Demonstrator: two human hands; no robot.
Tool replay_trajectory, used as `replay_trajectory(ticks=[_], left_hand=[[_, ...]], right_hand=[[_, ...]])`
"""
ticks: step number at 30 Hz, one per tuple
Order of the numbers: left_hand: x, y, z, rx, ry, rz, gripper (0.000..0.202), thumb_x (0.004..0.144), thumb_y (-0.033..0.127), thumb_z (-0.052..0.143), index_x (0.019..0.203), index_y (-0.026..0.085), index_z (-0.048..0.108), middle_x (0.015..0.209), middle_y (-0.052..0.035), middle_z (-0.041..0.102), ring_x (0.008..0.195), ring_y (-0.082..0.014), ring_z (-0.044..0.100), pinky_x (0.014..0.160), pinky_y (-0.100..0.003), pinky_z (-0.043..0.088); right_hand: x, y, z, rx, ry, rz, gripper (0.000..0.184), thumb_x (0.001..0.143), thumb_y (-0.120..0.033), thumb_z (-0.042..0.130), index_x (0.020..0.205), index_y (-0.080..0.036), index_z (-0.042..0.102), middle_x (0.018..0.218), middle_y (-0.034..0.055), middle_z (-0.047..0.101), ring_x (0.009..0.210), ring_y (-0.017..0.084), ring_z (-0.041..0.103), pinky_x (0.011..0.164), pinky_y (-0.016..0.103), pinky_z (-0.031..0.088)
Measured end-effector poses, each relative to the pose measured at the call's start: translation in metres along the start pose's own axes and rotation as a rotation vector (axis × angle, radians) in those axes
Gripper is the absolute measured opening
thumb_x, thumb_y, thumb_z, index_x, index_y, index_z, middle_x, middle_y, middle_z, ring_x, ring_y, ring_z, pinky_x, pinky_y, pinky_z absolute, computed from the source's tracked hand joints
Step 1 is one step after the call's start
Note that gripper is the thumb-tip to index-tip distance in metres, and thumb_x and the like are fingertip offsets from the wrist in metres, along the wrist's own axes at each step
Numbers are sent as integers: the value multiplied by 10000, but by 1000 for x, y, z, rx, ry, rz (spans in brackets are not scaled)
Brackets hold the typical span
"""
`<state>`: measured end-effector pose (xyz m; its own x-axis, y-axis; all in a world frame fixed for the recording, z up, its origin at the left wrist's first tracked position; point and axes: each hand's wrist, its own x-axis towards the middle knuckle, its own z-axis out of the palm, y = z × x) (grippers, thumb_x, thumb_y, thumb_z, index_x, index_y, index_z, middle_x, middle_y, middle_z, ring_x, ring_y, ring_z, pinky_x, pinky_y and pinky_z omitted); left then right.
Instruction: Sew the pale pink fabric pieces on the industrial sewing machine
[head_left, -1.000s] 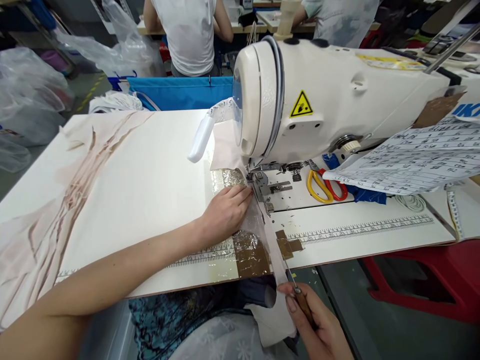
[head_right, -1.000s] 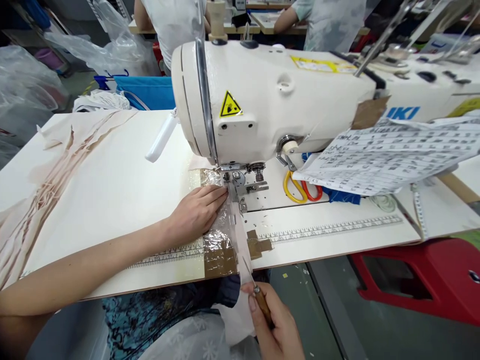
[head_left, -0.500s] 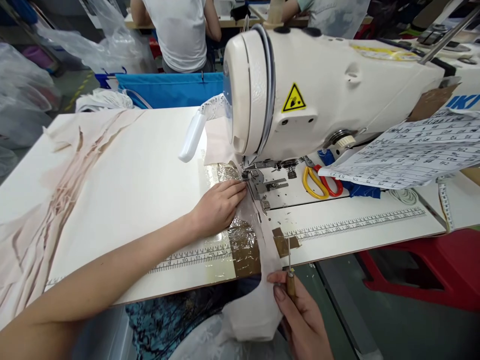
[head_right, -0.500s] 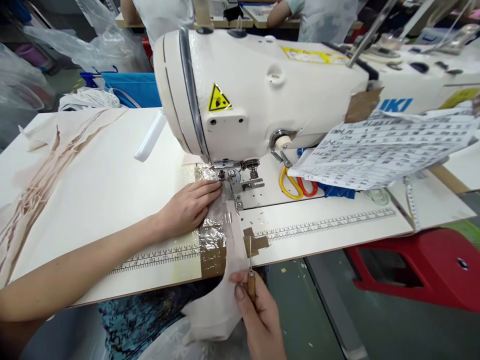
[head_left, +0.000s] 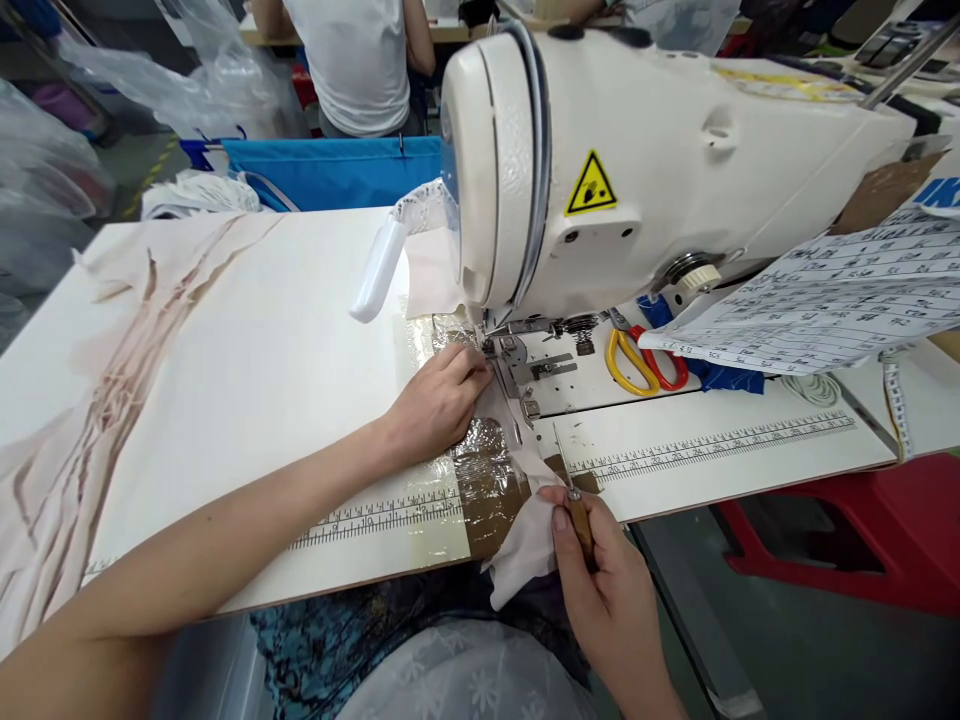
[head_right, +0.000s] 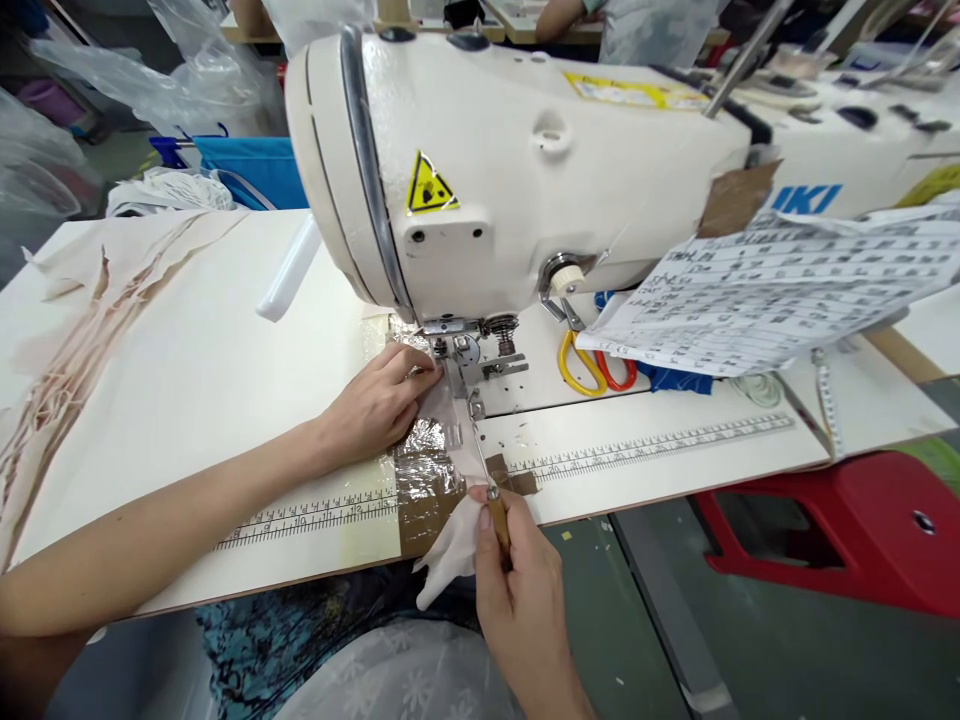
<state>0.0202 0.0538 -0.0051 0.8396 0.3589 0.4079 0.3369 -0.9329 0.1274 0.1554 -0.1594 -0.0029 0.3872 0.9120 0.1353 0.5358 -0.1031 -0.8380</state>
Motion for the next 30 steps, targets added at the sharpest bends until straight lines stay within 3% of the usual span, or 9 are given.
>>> replay_trajectory(ticks=[5,12,18,25,30], left_hand=[[-2,-4,0,-76,28,54,316,968,66,371,1125,91,644,1096,-125,643,1012,-223,559,909,-389,558],[-3,-3,2,24,11,10,355,939,52,359,1188,68,612,1175,-161,623,1116,-281,533,899,-452,540],[-5,-3,2,-33,47,29,299,964,71,355,1104,99,618,1049,-120,638,944,-224,549,805,-385,539],[-5,-3,2,46,1,-23,306,962,90,367,1182,124,577,1134,-128,633,1014,-252,574,821,-405,533],[-6,-3,-1,16,52,-4,277,949,87,388,1162,92,565,1091,-144,628,986,-249,566,799,-400,534]], right_hand=[[4,-3,-1,34,-39,14,219,1024,-276,445,1120,-220,633,862,23,755,581,119,667,513,169,520],[18,-6,2,18,-36,-20,207,1016,-277,450,1081,-208,634,948,52,758,778,155,728,643,191,559],[28,-5,5,-4,-20,-43,209,1003,-276,453,1096,-208,627,1022,73,777,924,199,744,714,238,580],[44,-7,9,-22,-34,-71,197,992,-272,430,1074,-229,603,1006,72,779,887,215,745,707,278,577],[54,-9,12,-32,-56,-74,198,990,-269,413,1038,-225,600,982,66,779,840,208,739,693,273,562]])
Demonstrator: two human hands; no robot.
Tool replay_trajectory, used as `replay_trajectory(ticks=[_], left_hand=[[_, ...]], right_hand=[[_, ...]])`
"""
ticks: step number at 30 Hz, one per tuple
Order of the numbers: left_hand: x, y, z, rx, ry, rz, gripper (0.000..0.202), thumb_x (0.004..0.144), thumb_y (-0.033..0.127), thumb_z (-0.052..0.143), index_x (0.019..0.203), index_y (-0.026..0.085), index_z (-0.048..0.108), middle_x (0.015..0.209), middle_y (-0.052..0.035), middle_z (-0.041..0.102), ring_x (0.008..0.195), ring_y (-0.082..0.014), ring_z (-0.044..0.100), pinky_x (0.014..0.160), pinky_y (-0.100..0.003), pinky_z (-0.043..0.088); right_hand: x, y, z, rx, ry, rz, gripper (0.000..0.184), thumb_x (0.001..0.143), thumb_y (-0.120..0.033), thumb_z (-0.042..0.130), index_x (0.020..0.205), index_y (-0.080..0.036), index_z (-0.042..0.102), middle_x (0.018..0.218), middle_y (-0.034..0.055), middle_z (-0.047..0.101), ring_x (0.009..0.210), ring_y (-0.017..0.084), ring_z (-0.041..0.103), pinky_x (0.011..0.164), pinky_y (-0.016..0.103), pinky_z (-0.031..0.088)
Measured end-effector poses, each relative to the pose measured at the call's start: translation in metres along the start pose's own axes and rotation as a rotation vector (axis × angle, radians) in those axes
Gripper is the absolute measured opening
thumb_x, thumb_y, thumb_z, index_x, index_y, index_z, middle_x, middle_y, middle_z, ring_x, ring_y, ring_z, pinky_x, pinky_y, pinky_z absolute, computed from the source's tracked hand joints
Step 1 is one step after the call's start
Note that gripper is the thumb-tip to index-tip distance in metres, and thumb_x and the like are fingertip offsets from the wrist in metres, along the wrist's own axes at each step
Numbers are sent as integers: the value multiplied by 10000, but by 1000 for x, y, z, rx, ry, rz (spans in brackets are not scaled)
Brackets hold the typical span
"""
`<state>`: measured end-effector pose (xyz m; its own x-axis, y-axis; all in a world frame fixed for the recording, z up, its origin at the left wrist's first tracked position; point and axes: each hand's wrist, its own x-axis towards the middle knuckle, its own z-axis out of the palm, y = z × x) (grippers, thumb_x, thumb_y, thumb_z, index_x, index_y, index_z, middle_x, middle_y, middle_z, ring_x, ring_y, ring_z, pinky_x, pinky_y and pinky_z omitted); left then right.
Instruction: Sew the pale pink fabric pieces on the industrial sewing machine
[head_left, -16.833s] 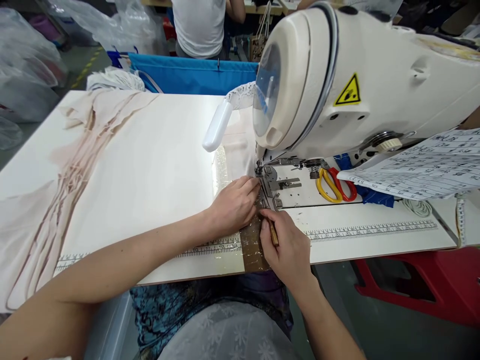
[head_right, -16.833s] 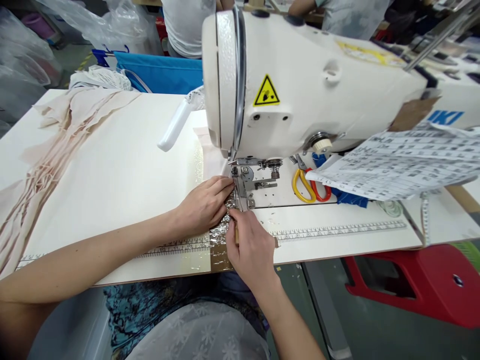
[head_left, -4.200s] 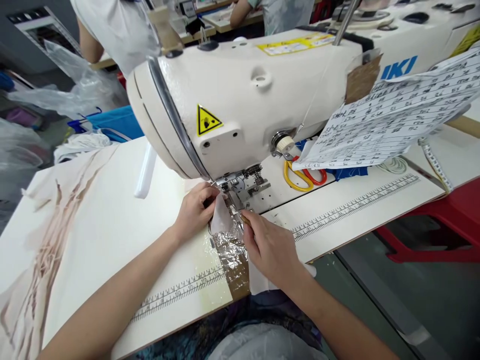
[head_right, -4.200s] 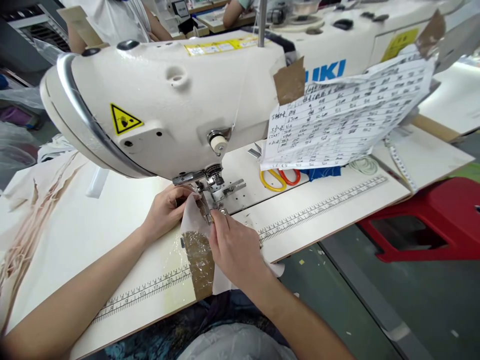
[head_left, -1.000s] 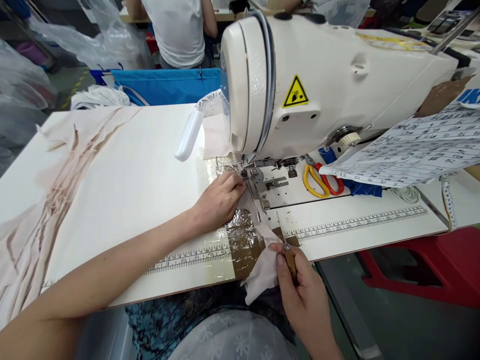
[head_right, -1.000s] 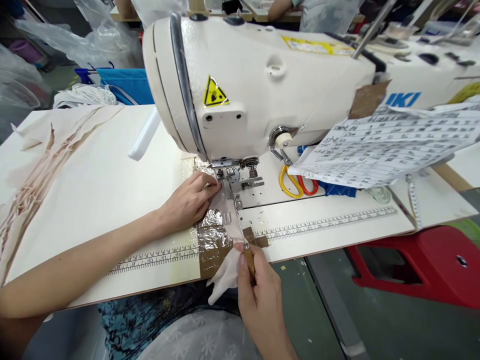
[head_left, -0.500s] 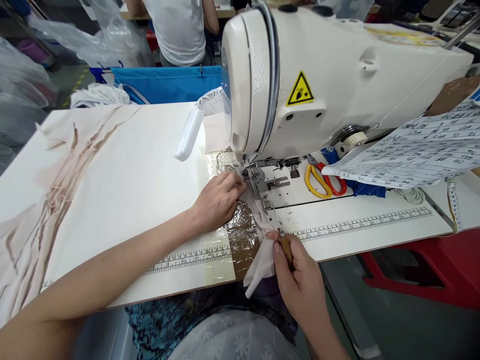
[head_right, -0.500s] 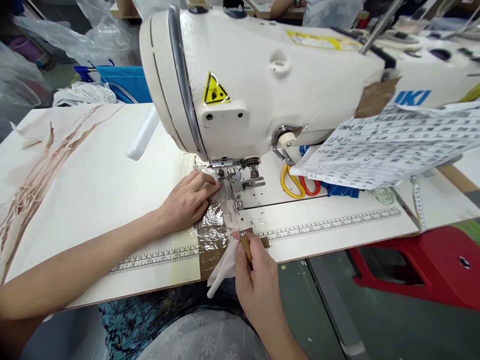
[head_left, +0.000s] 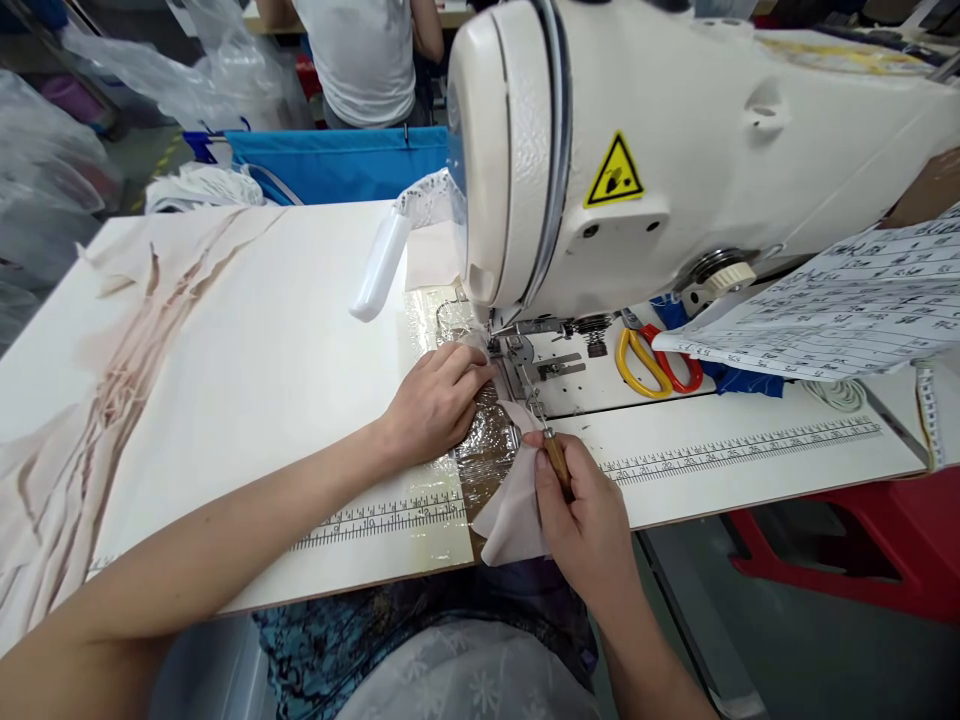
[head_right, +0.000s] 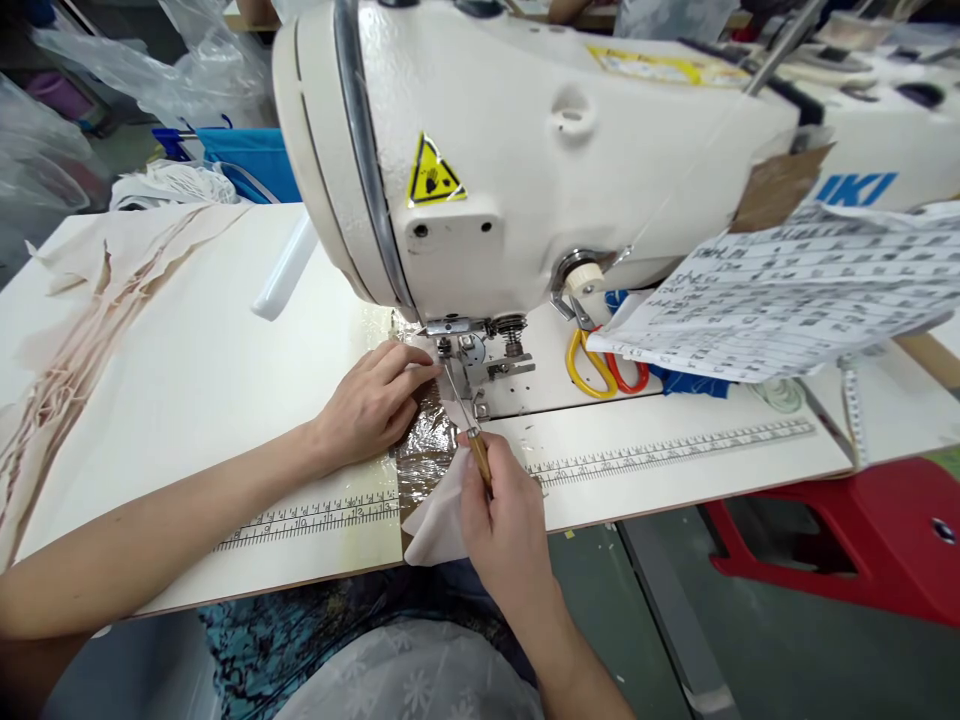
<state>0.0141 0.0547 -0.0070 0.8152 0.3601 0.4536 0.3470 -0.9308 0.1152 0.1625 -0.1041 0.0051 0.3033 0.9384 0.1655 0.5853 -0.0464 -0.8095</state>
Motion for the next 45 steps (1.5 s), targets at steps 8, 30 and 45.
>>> replay_trajectory(ticks=[8,30,45], left_hand=[[-2,-1,0,15,-46,77,280,945,110,406,1154,122,593,1124,-126,641,1014,-250,581,763,-377,519],[13,5,5,119,-168,-43,268,973,151,379,1040,77,628,1052,-167,620,949,-262,557,786,-384,528],[18,-16,6,-495,65,-404,190,924,254,538,811,201,681,927,-43,707,911,-196,639,829,-365,535]], right_hand=[[8,2,4,-32,8,-10,194,981,-269,421,1030,-229,604,1036,68,783,825,213,738,674,283,551],[-5,-28,13,28,42,-367,274,964,-113,421,1182,-236,535,915,50,720,809,182,720,698,269,578],[8,8,7,-319,143,-185,278,1017,-268,417,1181,-136,599,976,119,788,741,242,757,541,288,515]])
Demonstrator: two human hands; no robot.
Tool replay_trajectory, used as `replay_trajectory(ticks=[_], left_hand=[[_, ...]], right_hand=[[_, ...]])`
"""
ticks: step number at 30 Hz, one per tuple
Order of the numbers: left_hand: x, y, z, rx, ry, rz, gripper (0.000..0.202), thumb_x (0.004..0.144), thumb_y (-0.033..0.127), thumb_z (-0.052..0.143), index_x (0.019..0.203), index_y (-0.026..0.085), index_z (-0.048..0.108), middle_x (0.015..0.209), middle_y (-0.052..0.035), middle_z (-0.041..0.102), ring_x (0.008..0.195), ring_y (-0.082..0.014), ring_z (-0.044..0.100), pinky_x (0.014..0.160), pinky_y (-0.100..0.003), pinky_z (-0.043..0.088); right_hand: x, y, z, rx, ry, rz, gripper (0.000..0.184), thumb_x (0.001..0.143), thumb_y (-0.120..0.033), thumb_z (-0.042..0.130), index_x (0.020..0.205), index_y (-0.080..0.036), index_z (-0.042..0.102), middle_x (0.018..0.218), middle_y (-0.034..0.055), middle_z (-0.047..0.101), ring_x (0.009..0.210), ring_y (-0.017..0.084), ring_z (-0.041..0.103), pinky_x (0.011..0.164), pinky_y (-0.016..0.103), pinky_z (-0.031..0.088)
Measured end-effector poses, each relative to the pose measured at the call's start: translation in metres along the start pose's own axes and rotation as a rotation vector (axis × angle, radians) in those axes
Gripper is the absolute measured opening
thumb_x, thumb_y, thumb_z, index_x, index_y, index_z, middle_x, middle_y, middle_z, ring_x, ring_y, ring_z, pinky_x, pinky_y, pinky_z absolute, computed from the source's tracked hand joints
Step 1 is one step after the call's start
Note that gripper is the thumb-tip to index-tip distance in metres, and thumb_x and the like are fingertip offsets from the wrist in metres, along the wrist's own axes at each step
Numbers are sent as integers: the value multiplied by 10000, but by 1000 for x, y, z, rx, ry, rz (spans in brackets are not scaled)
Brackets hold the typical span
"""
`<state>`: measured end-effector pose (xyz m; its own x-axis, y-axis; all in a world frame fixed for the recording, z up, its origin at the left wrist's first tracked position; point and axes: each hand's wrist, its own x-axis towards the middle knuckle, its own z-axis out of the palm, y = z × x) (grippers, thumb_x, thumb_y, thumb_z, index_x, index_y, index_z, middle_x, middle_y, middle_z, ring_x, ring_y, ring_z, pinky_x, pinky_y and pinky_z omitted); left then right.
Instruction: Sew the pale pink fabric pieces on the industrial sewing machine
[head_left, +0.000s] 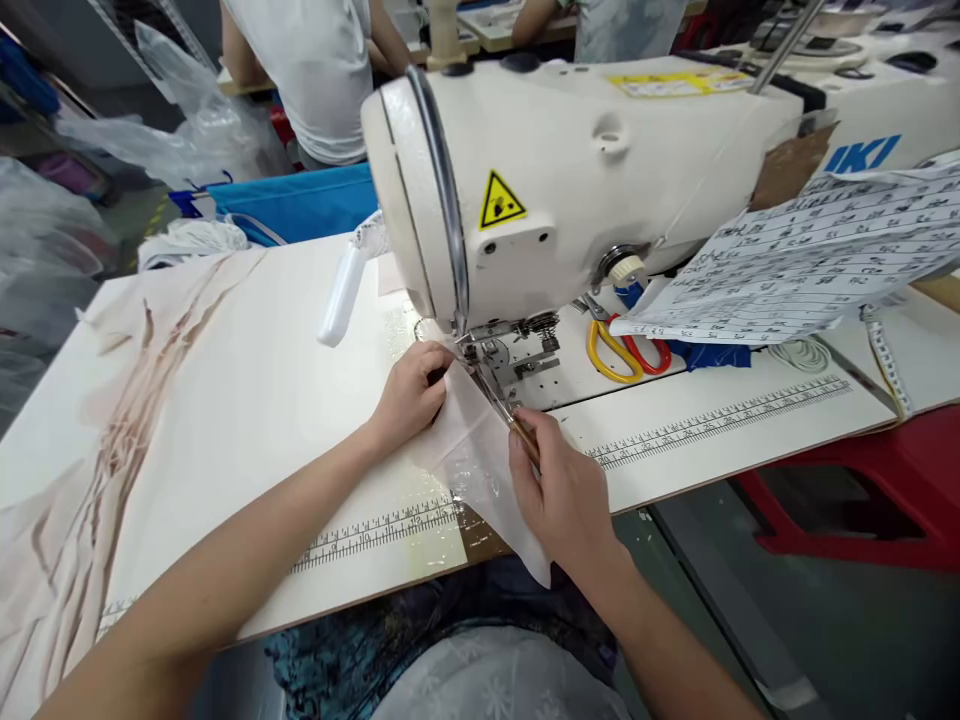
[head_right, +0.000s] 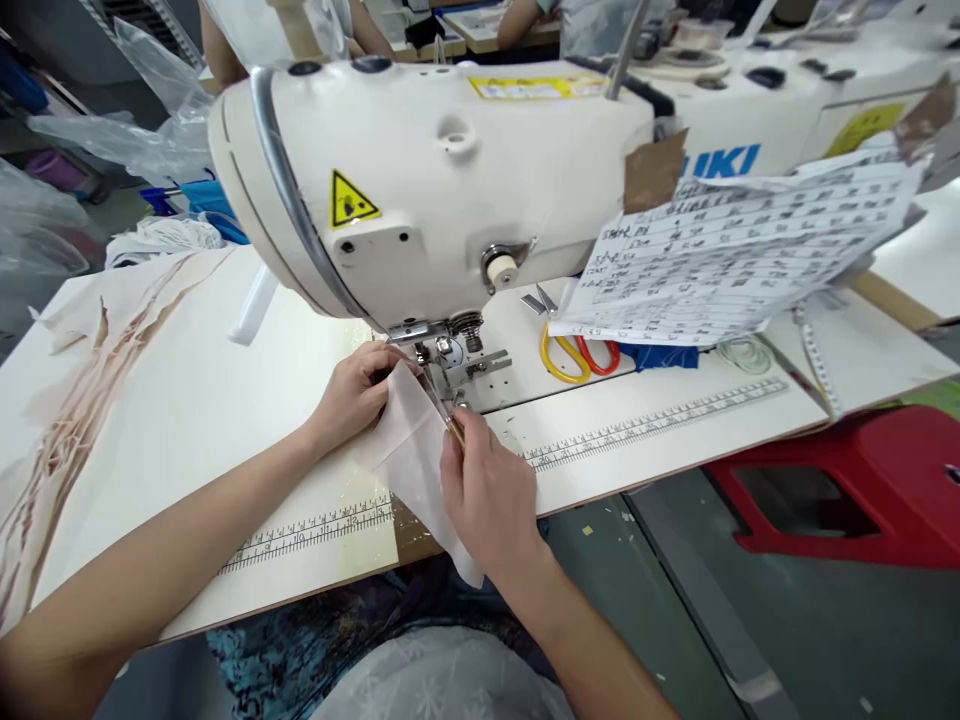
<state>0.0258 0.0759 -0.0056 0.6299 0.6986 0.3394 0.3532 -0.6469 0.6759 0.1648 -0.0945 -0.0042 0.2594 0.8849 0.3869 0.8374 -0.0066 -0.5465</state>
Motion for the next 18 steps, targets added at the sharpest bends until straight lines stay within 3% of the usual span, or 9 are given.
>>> replay_trajectory(ticks=[4,18], left_hand=[[1,1,-1,-29,14,-16,177,895,230,544,813,204,699,935,-36,715,920,-188,647,845,-354,534],[2,1,0,-54,5,-43,181,884,226,538,811,205,703,944,-34,714,942,-186,641,898,-344,516]], right_hand=[[9,0,9,-133,54,-84,292,1014,-214,397,1127,-135,655,931,106,796,695,216,745,512,276,470],[13,1,14,-156,116,-134,303,1027,-194,391,1087,-101,673,825,57,785,640,177,723,488,273,436]])
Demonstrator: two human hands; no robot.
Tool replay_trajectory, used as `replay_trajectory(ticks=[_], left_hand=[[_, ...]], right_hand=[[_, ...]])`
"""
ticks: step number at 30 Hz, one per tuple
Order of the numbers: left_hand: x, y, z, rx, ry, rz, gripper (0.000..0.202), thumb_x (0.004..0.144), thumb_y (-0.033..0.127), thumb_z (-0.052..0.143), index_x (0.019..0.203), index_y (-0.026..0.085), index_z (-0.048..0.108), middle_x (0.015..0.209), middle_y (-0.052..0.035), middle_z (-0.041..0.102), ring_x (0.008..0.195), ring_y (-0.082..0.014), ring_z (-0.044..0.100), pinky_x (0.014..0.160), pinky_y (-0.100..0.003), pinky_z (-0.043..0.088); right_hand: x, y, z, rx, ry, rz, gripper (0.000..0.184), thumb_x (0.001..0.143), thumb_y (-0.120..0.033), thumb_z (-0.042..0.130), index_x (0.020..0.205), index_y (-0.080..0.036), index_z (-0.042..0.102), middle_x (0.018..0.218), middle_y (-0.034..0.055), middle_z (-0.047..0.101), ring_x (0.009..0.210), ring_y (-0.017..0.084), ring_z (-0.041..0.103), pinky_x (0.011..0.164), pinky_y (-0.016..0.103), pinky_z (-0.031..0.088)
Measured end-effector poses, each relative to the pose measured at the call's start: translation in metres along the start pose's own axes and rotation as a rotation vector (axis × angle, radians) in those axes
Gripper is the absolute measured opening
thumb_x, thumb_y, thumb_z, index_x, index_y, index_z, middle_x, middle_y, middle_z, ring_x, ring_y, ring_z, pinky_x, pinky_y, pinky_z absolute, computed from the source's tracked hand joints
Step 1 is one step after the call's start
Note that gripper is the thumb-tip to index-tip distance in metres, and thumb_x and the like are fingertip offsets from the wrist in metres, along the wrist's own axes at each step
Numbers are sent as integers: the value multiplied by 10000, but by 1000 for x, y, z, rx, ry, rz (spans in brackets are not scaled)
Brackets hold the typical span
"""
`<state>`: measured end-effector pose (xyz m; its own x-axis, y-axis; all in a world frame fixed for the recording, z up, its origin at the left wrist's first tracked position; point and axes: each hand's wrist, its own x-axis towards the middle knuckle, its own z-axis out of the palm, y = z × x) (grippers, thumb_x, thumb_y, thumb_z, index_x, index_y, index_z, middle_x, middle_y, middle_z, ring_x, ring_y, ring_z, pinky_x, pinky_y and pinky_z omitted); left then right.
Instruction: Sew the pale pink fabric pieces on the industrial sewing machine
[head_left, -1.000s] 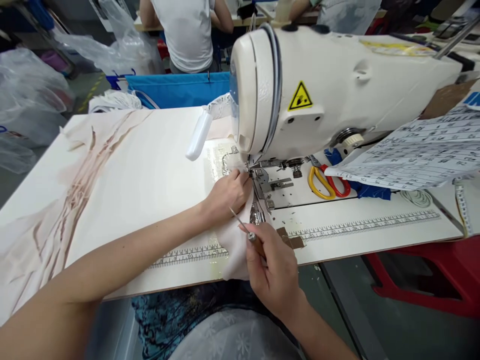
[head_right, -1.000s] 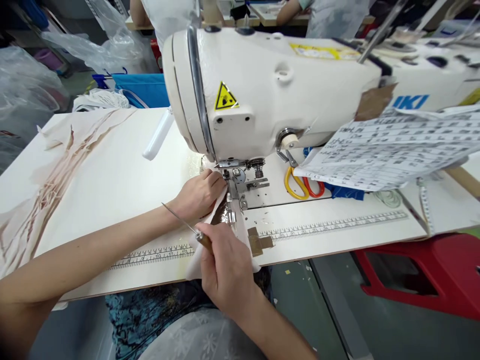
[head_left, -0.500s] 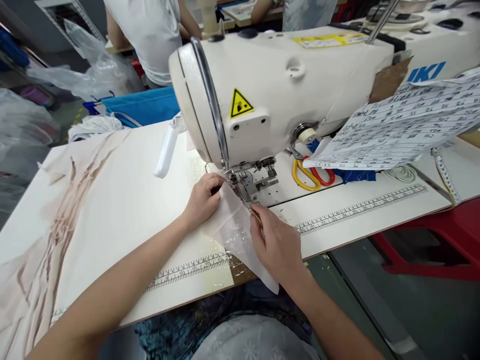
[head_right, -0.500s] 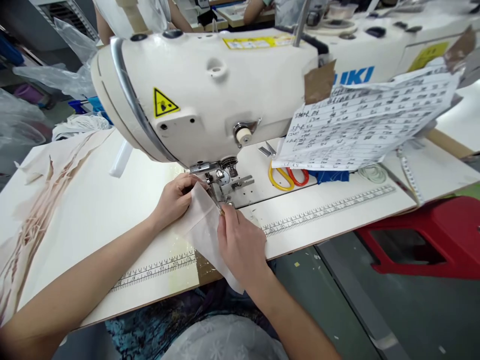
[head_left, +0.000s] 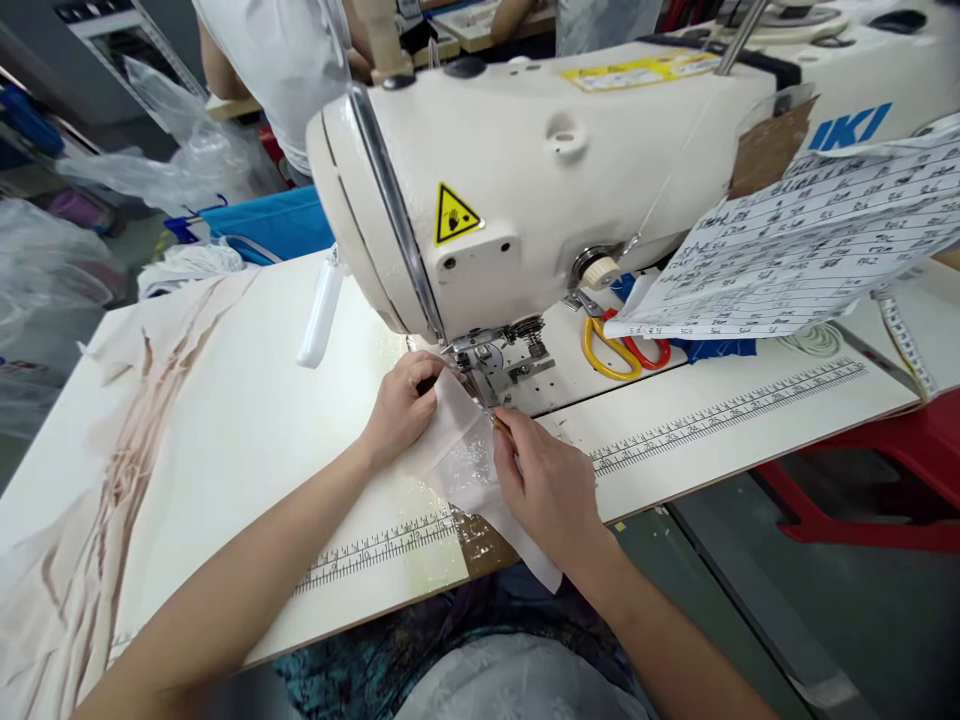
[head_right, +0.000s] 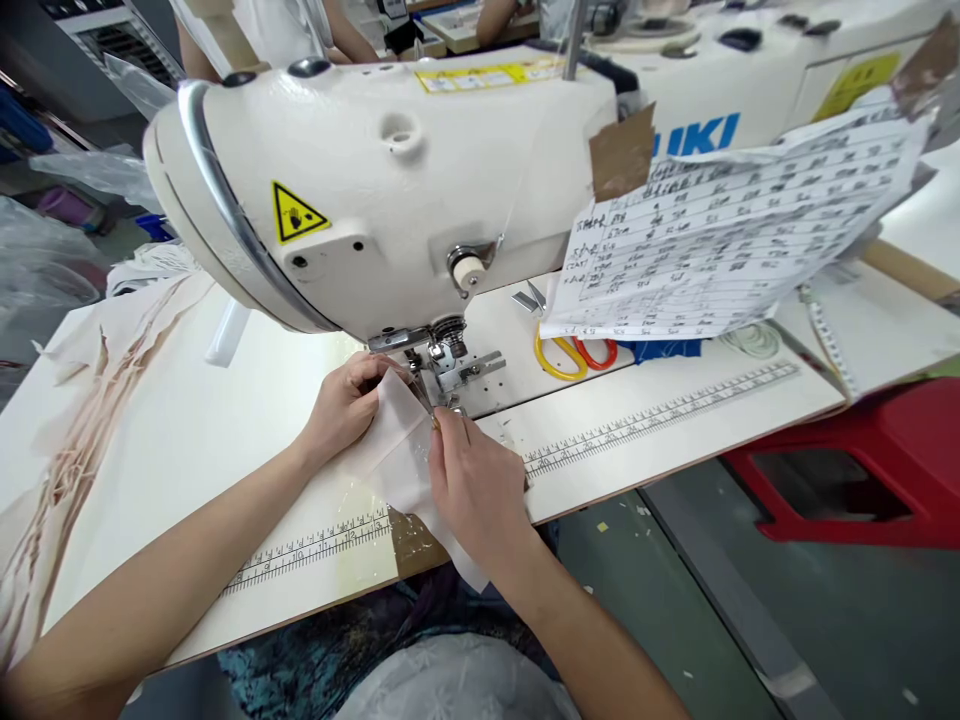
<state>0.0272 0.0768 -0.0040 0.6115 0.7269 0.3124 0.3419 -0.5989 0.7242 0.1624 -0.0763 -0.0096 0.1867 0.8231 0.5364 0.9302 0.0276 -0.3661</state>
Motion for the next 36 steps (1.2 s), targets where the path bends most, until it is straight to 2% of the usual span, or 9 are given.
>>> replay_trajectory(ticks=[9,13,18,20,26,28,31,36], left_hand=[[-1,-2,2,57,1,15,153,879,237,533,802,200,660,978,-41,708,936,-194,629,873,-357,513],[-1,-5,4,152,5,109,114,867,187,511,856,191,625,953,-52,687,911,-194,604,823,-354,506],[1,-8,8,286,39,242,184,800,86,468,901,191,581,882,-48,638,831,-190,550,752,-344,477],[2,-9,7,278,31,222,172,792,77,469,871,198,563,874,-41,634,832,-186,547,757,-340,479],[1,-6,1,157,-35,51,203,721,48,465,808,204,561,887,-19,647,860,-175,585,770,-321,504],[0,-5,0,141,-33,41,204,719,39,461,796,204,555,884,-16,651,852,-170,592,761,-314,507],[0,-6,1,177,6,126,189,747,34,475,786,207,542,876,-13,665,826,-166,587,733,-308,504],[1,-8,3,329,91,453,161,852,47,508,823,200,549,865,-42,661,837,-188,576,710,-330,524]], right_hand=[[2,-1,2,-11,-25,-9,316,1040,-200,373,1104,-98,665,883,68,793,673,185,741,499,289,453],[1,-1,3,-15,-45,3,307,1043,-198,370,1113,-103,654,931,84,792,671,183,737,474,295,433],[-1,-1,4,-10,-65,2,292,1042,-189,382,1154,-95,635,933,78,786,710,185,741,484,287,438],[-1,0,3,-9,-63,0,296,1042,-189,378,1156,-95,635,936,79,786,714,183,742,487,284,439],[0,-1,1,-22,-88,31,297,1039,-188,376,1121,-108,650,891,68,788,684,169,739,480,271,425],[1,-1,1,-27,-104,38,296,1036,-186,382,1133,-104,649,890,66,787,676,167,737,469,271,420],[2,-1,2,-40,-125,42,290,1028,-175,392,1152,-107,646,930,74,790,681,170,738,472,274,424],[4,-2,5,-73,-142,44,269,1012,-170,427,1159,-111,644,961,80,791,687,179,740,478,282,430]])
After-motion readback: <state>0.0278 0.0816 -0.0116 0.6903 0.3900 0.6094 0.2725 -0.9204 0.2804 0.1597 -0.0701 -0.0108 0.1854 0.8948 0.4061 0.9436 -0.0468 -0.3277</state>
